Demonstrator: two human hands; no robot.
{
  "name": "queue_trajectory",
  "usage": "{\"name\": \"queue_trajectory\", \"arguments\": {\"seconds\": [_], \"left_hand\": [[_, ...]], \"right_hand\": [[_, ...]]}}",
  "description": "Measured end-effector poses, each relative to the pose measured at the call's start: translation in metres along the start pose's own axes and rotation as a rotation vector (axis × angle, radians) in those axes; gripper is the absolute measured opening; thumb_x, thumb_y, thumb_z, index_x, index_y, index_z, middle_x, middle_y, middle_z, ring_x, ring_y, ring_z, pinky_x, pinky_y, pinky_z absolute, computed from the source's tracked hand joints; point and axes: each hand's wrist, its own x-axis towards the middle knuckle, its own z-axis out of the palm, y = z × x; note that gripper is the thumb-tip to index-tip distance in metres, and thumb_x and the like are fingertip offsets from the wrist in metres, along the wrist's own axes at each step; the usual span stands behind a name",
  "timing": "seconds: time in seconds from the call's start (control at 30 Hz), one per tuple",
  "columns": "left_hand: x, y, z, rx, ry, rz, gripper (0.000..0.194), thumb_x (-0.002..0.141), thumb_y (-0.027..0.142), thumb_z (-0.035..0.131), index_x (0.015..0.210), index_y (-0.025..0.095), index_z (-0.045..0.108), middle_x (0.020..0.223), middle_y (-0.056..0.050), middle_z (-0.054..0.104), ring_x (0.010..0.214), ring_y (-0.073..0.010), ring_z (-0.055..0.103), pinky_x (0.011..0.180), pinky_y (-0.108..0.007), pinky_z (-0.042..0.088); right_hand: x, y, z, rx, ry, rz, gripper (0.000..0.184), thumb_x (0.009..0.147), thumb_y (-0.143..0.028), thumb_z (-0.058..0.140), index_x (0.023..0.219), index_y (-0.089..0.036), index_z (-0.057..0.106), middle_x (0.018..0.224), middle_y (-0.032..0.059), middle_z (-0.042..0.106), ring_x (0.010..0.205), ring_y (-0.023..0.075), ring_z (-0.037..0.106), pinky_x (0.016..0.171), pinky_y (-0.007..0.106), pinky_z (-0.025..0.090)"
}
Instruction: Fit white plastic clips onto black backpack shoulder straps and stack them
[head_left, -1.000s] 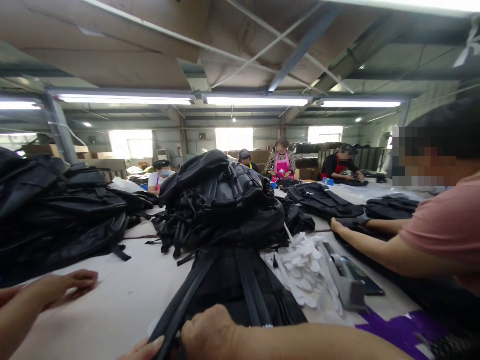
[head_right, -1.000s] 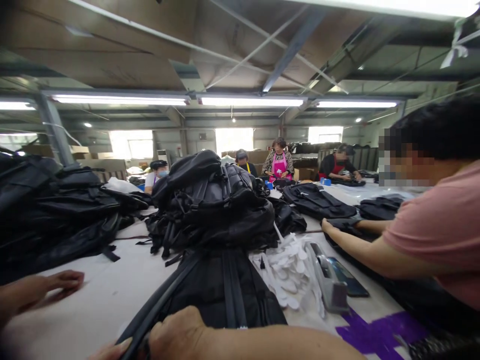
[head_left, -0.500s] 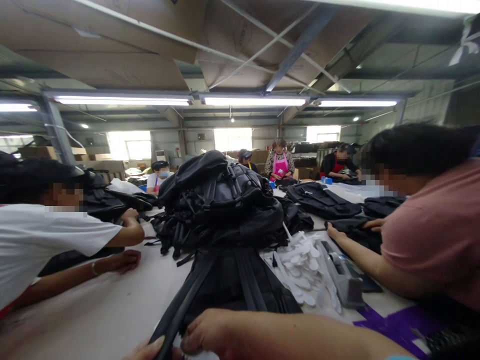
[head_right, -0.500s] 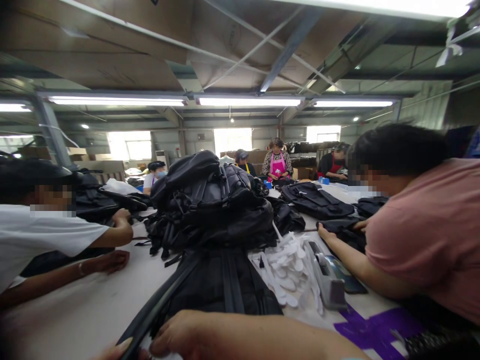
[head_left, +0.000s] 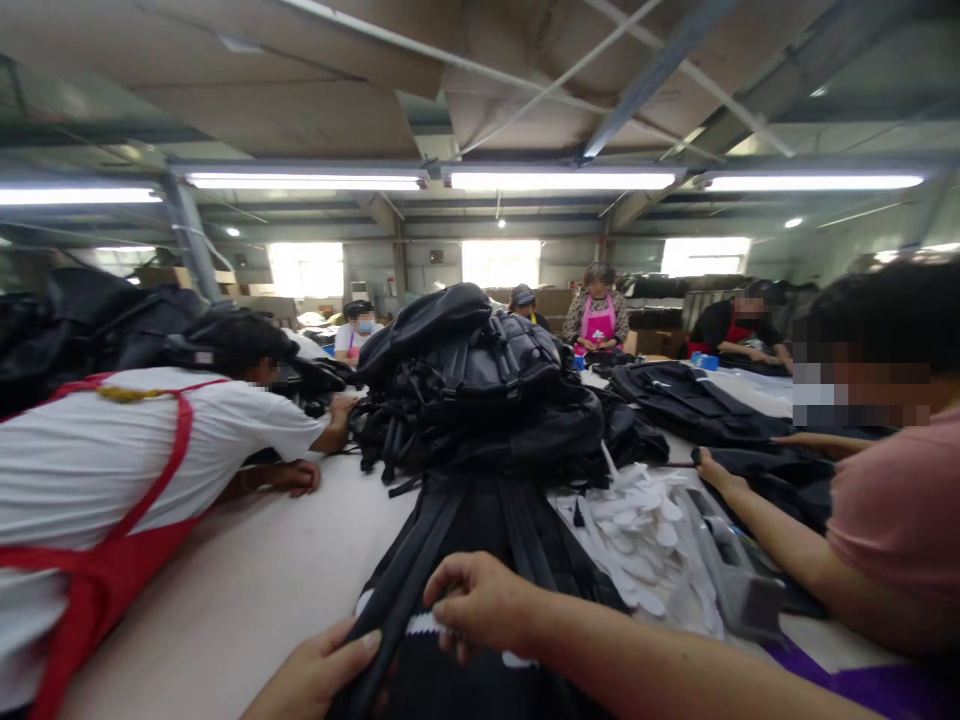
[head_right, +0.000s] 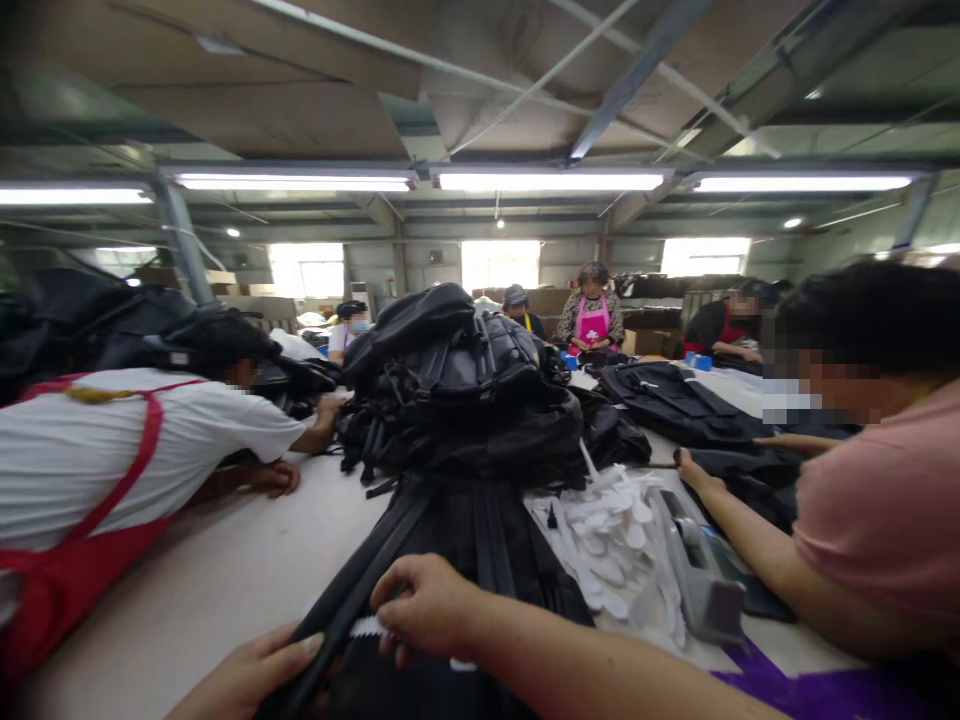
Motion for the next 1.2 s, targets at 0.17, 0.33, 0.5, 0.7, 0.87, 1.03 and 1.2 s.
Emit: {"name": "queue_trajectory", "arguments": {"seconds": [0.17,0.33,0.5,0.7,0.87,1.03,1.2], "left_hand": [[-0.015,0.006,0.013,0.077,0.056,0.056,0.035,0.07,0.04,0.071,0.09,0.013,0.066,0.058,-0.003,0.063,0.048,-0.0112,0.052,0.044,-0.018,0.036],[-0.018,0.003,0.014,0.139,0.103,0.084,0.024,0.07,0.03,0.065,0.087,0.013,0.066,0.063,-0.003,0.065,0.053,-0.0136,0.056,0.05,-0.022,0.04],[-0.018,0.001,0.017,0.331,0.145,0.154,0.018,0.07,0.028,0.062,0.08,0.014,0.067,0.064,0.0,0.061,0.056,-0.0123,0.051,0.049,-0.021,0.033],[-0.02,0.004,0.022,0.545,0.151,0.223,0.016,0.073,0.027,0.056,0.076,0.014,0.065,0.059,0.003,0.05,0.053,-0.0099,0.04,0.048,-0.022,0.026],[-0.022,-0.002,0.019,0.66,0.178,0.234,0.016,0.073,0.026,0.054,0.077,0.014,0.064,0.061,0.003,0.051,0.055,-0.0106,0.042,0.047,-0.023,0.026],[-0.021,-0.002,0.015,0.431,0.081,0.204,0.027,0.074,0.031,0.057,0.094,0.015,0.065,0.069,0.001,0.06,0.059,-0.0116,0.051,0.054,-0.022,0.036],[-0.023,0.004,0.016,0.192,-0.039,0.039,0.027,0.068,0.031,0.063,0.091,0.016,0.065,0.063,0.001,0.06,0.054,-0.0123,0.053,0.054,-0.024,0.042]], "right_hand": [[-0.01,-0.005,-0.008,0.25,-0.203,-0.092,0.036,0.058,-0.018,0.063,0.094,-0.012,0.067,0.089,0.009,0.073,0.068,0.0162,0.068,0.056,0.022,0.044],[-0.007,-0.007,-0.006,0.103,-0.265,-0.17,0.041,0.064,-0.025,0.072,0.104,-0.015,0.068,0.098,0.0089,0.072,0.078,0.0191,0.068,0.057,0.023,0.043],[0.012,-0.02,0.004,-0.369,-0.063,-0.43,0.02,0.08,-0.027,0.059,0.066,-0.015,0.068,0.075,0.0031,0.065,0.068,0.0131,0.059,0.065,0.024,0.044],[0.033,-0.047,0.017,-0.798,-0.12,-0.596,0.016,0.078,-0.021,0.06,0.069,-0.018,0.073,0.094,0.0041,0.07,0.088,0.0168,0.06,0.081,0.024,0.041],[0.037,-0.048,0.025,-0.941,-0.201,-0.46,0.016,0.076,-0.02,0.06,0.065,-0.017,0.071,0.059,-0.001,0.063,0.057,0.0116,0.052,0.056,0.023,0.035],[0.032,-0.036,0.028,-0.741,-0.08,-0.749,0.018,0.079,-0.014,0.059,0.064,-0.018,0.07,0.073,0.0027,0.069,0.077,0.0154,0.059,0.075,0.025,0.043],[0.02,-0.029,0.033,-0.565,0.009,-0.856,0.023,0.088,-0.022,0.056,0.07,-0.02,0.07,0.078,0.0045,0.069,0.084,0.0172,0.06,0.081,0.03,0.047]]}}
